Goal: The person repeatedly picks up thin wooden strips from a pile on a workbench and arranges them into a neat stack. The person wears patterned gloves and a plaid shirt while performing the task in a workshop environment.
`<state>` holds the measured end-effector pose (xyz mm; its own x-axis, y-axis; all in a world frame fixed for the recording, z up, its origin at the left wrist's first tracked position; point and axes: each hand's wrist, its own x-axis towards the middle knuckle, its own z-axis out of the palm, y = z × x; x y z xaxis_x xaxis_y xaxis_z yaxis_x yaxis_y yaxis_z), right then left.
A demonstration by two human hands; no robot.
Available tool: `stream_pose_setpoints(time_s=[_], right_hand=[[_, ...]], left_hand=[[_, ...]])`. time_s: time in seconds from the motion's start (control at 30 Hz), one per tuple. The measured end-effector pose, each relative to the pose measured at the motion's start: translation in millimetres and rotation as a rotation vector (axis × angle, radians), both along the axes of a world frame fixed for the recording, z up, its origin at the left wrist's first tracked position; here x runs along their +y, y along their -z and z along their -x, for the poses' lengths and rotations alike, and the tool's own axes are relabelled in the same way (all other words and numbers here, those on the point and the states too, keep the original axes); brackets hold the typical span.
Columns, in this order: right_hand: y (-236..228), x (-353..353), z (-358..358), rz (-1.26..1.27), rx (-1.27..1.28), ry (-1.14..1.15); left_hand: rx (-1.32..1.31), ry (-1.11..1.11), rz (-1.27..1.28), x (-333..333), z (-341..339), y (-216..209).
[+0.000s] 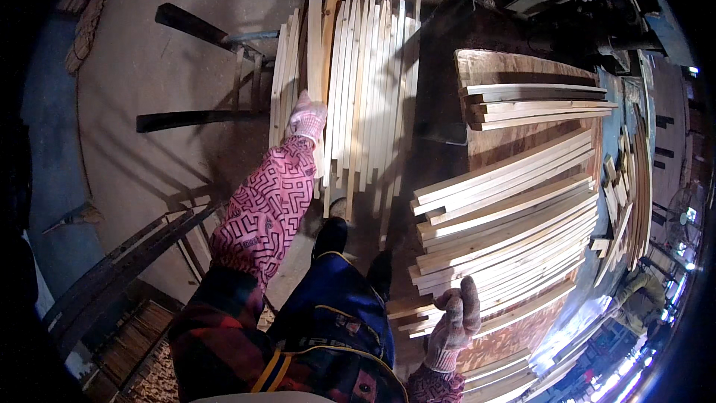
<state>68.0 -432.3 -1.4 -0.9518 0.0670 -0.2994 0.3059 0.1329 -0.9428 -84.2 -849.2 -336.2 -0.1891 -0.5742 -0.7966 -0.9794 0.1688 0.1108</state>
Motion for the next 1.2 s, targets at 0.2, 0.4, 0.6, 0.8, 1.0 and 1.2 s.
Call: stream_pose_setpoints(time_s=[0.2, 0.4, 0.6, 0.8, 1.0, 1.2], right_hand=[[2.9, -0.2, 0.5, 0.000, 0.010, 0.017], [0.1, -0.6, 8.2, 0.029, 0.050, -0.033], [-6.0, -4.1, 6.2, 0.025, 0.069, 0.018], [-9.6, 13.8, -7.6, -0.031, 0.062, 0.098], [-36.6, 91.2, -29.3, -0.260, -0.054, 0.445], [32.3, 248.3, -121.4, -0.926, -0.360, 0.676]], left_hand=[[0.423, -0.095, -0.080, 7.2, -16.2, -20.9], [0.475, -0.349, -0.154, -3.5, -37.9, -44.9], [0.470, -0.112, -0.174, 21.3, -78.7, -26.8], [0.410, 0.114, -0.079, 37.8, -73.3, -15.1], [0.462, 0.248, 0.037, 3.9, -80.7, 3.8], [0.880, 0.368, 0.509, 52.5, -87.3, -103.0]])
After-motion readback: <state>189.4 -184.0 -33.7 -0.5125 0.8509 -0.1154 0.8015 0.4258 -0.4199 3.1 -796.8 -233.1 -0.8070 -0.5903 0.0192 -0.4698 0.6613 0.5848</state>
